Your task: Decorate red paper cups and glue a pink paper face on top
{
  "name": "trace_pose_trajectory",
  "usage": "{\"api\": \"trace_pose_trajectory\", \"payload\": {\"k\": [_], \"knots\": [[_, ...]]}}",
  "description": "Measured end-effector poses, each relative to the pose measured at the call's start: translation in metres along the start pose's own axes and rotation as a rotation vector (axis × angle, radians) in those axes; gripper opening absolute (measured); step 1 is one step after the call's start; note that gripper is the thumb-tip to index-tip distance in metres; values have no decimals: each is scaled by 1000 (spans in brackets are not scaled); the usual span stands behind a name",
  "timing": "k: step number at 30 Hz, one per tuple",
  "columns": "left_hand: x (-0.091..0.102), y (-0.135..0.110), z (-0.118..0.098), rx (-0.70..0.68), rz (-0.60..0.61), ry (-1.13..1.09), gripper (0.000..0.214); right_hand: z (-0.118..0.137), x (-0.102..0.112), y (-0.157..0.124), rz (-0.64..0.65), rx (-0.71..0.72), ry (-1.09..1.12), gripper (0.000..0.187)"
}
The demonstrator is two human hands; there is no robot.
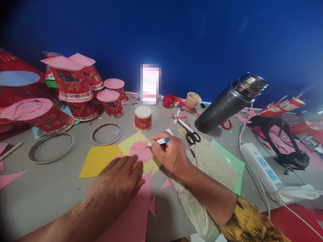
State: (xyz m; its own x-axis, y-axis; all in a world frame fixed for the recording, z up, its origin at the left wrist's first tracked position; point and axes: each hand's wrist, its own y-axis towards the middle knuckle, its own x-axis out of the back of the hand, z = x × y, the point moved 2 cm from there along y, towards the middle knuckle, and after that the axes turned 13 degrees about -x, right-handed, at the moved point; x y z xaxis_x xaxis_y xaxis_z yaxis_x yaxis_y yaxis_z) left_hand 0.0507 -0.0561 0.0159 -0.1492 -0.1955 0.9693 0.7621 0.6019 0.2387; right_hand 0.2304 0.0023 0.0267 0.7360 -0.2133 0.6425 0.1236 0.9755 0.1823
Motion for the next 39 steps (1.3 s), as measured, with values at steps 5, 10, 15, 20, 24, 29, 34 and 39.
{"api": "trace_pose_trajectory", "payload": {"k": [5, 10, 15, 20, 24, 29, 34, 39], "knots": [[0, 0, -1, 6, 6, -3, 13, 2, -4, -3, 31, 28, 10, 24], [-2, 0, -1, 15, 24, 0, 13, 4, -6, -4, 72, 34, -1, 23], [-1, 0, -1, 11, 18, -6, 14, 3, -3, -2, 25, 17, 0, 23], [-3, 1, 0, 9, 31, -8, 15, 3, -3, -3, 62, 11, 30, 22], [-6, 0, 0, 14, 31, -13, 18, 5, -7, -3, 94, 38, 36, 21], [-6, -1, -1, 20, 30, -19, 20, 5, -11, -3, 121, 55, 36, 20], [-4, 1, -1, 23, 24, -14, 21, 2, -9, 0, 64, 31, 16, 21], [-6, 1, -1, 20, 5, -2, 19, 3, -9, -2, 82, 41, 25, 22]]}}
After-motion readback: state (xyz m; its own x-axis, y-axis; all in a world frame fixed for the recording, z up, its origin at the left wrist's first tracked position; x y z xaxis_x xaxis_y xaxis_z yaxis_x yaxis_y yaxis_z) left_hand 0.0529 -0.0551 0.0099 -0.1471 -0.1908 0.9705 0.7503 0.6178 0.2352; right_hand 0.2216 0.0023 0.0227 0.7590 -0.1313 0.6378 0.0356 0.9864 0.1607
